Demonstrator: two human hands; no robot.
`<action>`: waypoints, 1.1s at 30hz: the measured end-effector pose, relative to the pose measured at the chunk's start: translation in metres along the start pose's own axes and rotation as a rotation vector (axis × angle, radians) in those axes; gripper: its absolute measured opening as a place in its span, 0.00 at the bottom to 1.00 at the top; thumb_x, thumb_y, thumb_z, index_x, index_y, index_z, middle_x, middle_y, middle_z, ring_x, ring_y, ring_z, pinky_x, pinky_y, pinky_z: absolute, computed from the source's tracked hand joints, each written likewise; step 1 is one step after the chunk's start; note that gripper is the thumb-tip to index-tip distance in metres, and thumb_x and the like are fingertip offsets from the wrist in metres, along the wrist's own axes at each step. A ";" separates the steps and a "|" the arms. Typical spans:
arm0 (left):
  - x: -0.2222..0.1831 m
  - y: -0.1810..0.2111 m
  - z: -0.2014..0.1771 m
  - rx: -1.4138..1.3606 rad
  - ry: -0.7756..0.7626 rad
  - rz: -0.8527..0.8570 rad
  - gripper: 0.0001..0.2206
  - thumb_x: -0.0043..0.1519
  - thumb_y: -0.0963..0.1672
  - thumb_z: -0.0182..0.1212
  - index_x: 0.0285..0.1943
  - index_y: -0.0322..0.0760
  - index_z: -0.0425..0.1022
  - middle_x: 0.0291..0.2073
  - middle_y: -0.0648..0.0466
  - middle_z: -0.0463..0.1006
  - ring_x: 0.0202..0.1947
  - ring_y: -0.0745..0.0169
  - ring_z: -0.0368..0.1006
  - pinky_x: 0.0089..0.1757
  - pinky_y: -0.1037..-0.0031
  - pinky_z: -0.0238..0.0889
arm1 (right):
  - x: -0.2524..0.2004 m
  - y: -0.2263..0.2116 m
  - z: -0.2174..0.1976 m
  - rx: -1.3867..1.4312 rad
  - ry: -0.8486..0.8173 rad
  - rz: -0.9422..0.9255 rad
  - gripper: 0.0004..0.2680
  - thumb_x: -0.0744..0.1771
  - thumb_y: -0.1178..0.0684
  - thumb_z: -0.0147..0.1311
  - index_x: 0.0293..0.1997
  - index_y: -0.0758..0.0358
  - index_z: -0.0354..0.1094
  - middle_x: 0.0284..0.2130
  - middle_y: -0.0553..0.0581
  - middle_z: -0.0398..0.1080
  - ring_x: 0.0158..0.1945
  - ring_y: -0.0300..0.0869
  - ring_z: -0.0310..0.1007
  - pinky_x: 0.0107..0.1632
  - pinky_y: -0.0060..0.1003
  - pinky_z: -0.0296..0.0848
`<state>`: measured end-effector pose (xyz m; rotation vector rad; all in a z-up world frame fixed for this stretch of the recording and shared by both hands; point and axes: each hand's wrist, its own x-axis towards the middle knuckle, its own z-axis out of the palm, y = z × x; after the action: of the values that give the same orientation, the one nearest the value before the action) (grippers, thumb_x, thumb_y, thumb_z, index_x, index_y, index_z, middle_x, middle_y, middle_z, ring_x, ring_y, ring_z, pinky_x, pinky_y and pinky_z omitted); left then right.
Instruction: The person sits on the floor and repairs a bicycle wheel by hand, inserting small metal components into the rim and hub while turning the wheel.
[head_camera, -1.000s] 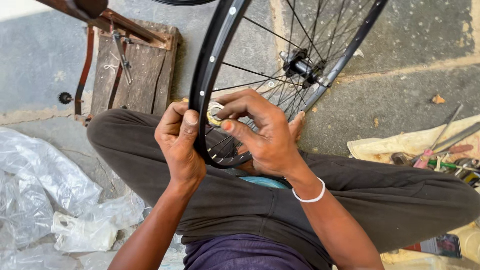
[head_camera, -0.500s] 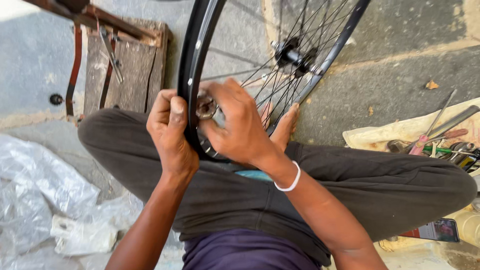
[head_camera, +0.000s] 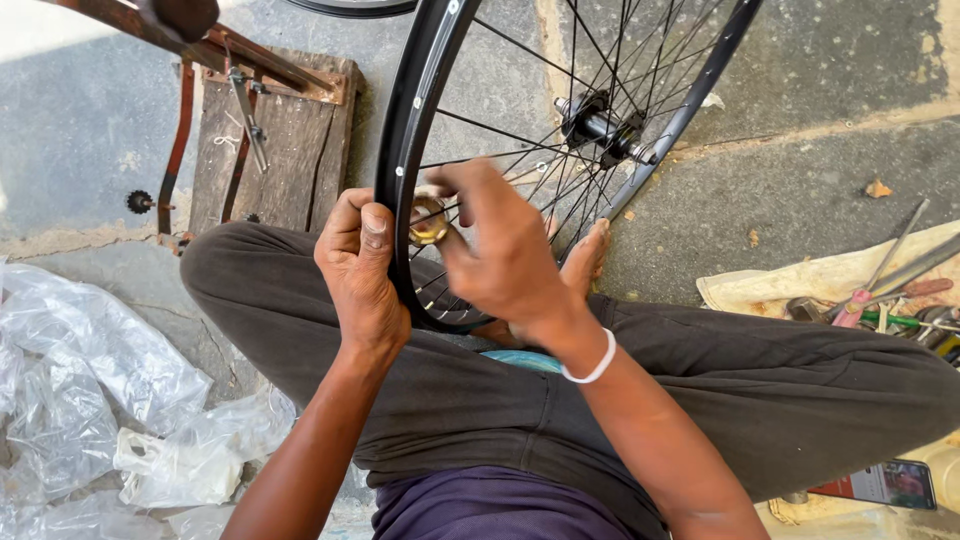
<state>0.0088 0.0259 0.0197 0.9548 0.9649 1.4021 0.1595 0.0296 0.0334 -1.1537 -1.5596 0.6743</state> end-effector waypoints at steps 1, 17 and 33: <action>-0.001 0.002 0.000 0.025 -0.008 0.008 0.16 0.69 0.50 0.64 0.47 0.31 0.73 0.38 0.55 0.77 0.38 0.72 0.72 0.44 0.78 0.67 | -0.001 -0.002 -0.004 0.057 -0.045 0.036 0.14 0.64 0.62 0.62 0.54 0.69 0.67 0.41 0.58 0.70 0.37 0.40 0.69 0.43 0.31 0.69; 0.002 -0.002 -0.003 0.005 0.012 0.006 0.15 0.68 0.49 0.64 0.48 0.32 0.74 0.36 0.55 0.78 0.36 0.72 0.73 0.40 0.79 0.67 | -0.002 0.005 0.000 0.289 -0.025 -0.012 0.10 0.64 0.68 0.55 0.50 0.70 0.67 0.44 0.61 0.70 0.45 0.47 0.75 0.49 0.41 0.76; 0.003 -0.003 -0.003 0.024 0.071 0.028 0.14 0.67 0.49 0.66 0.47 0.33 0.73 0.38 0.58 0.76 0.38 0.74 0.70 0.42 0.79 0.66 | 0.005 0.005 0.007 -0.130 -0.007 -0.136 0.16 0.64 0.67 0.56 0.57 0.70 0.67 0.49 0.56 0.70 0.50 0.41 0.73 0.53 0.32 0.76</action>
<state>0.0067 0.0287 0.0158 0.9448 1.0268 1.4594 0.1541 0.0372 0.0292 -1.1293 -1.6915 0.4936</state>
